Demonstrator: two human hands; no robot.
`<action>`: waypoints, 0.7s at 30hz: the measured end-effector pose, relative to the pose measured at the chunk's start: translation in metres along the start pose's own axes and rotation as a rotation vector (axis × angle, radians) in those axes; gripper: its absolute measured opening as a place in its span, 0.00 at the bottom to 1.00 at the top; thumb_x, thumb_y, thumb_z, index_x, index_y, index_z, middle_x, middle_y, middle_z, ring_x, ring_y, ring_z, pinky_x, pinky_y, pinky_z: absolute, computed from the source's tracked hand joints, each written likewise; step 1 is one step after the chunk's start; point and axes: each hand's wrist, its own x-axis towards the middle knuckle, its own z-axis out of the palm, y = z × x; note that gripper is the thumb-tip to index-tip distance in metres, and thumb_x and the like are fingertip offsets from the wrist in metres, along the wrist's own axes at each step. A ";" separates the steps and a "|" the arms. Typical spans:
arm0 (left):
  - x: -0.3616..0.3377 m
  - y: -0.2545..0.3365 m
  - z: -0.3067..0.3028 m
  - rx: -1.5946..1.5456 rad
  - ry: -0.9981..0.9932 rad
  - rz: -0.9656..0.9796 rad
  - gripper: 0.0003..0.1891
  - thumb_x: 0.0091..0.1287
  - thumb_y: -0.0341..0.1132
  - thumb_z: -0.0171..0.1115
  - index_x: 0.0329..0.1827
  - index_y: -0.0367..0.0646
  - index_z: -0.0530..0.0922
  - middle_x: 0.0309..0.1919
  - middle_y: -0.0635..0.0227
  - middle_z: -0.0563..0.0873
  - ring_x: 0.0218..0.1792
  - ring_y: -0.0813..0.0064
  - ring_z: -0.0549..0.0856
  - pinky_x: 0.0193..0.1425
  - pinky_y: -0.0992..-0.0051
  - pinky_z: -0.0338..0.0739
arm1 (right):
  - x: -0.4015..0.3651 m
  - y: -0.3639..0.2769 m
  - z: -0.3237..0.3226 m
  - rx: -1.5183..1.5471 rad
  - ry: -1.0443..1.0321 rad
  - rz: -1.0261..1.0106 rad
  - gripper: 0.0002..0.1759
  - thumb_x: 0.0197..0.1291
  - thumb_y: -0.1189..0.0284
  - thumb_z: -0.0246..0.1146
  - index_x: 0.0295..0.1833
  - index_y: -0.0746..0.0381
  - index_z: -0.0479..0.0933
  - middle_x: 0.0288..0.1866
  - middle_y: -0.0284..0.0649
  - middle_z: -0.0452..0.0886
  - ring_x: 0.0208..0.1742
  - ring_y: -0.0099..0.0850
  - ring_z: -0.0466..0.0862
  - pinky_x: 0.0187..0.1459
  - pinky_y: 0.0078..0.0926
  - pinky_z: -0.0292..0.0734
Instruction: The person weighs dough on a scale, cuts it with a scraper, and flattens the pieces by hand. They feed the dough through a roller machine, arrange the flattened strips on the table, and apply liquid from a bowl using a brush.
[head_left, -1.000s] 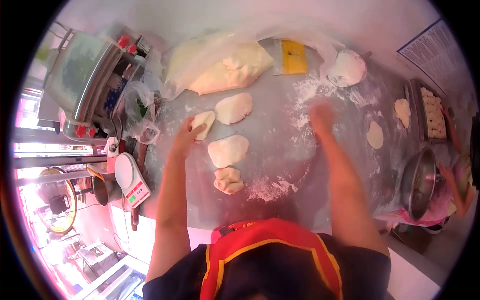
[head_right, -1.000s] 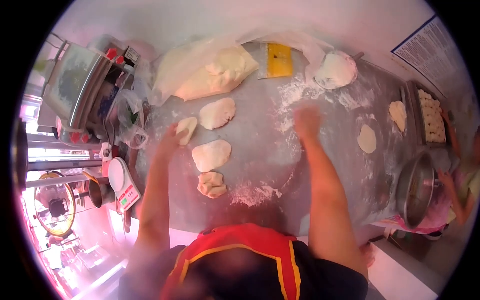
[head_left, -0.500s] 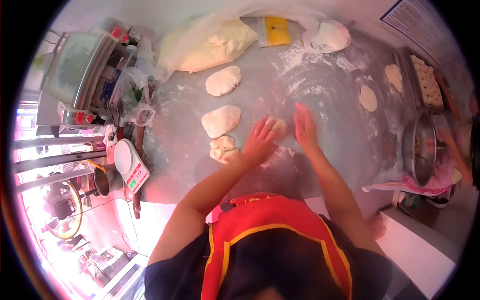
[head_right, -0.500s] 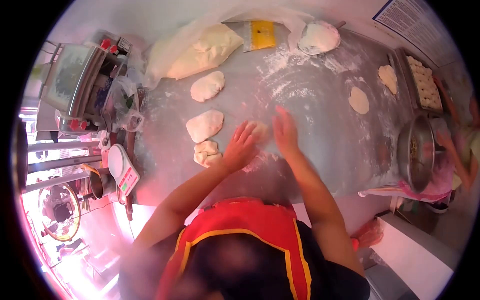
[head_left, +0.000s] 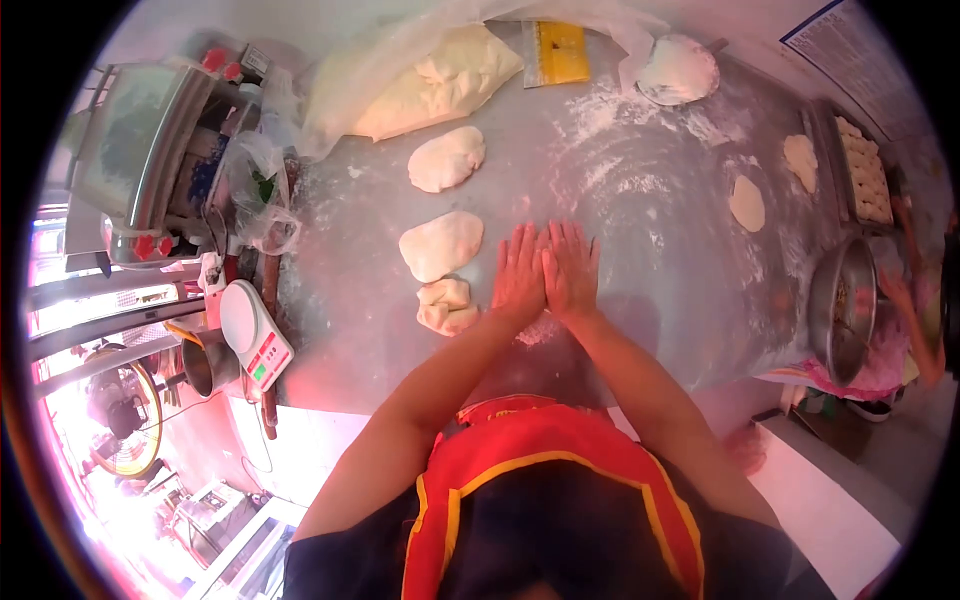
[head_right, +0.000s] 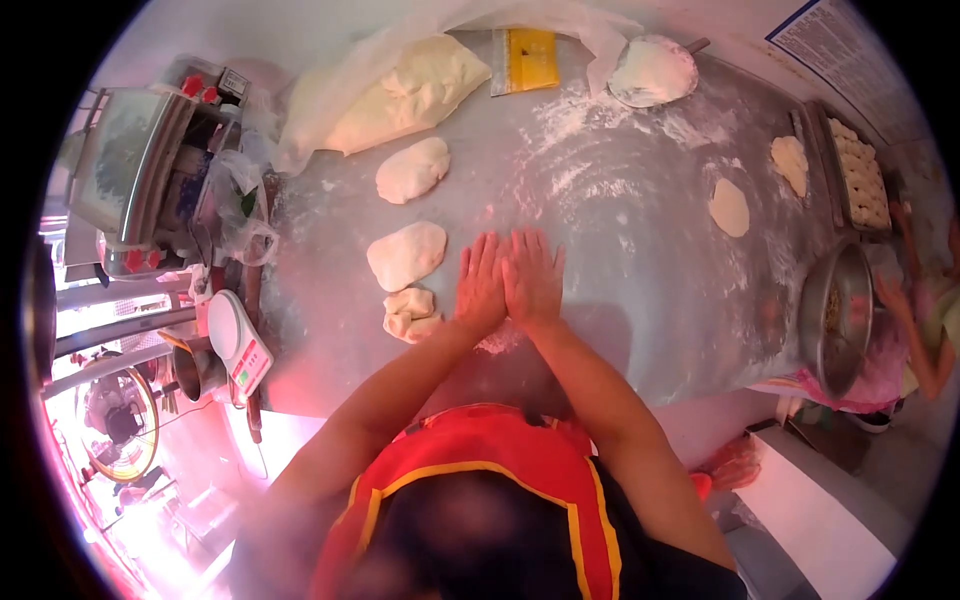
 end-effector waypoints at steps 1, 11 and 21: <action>0.005 -0.001 0.001 0.037 -0.004 -0.020 0.27 0.69 0.37 0.44 0.71 0.40 0.57 0.72 0.51 0.57 0.74 0.53 0.51 0.74 0.50 0.42 | 0.006 0.003 0.002 -0.012 0.002 0.001 0.27 0.70 0.59 0.40 0.68 0.61 0.62 0.70 0.48 0.62 0.72 0.49 0.58 0.68 0.62 0.45; 0.029 -0.022 0.001 -0.189 0.052 -0.064 0.24 0.70 0.41 0.48 0.67 0.43 0.65 0.67 0.56 0.67 0.71 0.58 0.61 0.71 0.53 0.53 | 0.046 0.028 -0.007 -0.310 -0.246 -0.199 0.26 0.63 0.58 0.53 0.63 0.61 0.68 0.68 0.48 0.64 0.70 0.50 0.61 0.65 0.58 0.57; -0.051 -0.055 -0.118 -0.373 0.330 -0.230 0.18 0.66 0.34 0.56 0.59 0.40 0.73 0.54 0.55 0.79 0.56 0.55 0.76 0.57 0.65 0.72 | 0.045 -0.022 -0.073 0.149 -0.419 0.204 0.21 0.46 0.64 0.69 0.47 0.59 0.75 0.51 0.44 0.77 0.53 0.46 0.76 0.52 0.42 0.71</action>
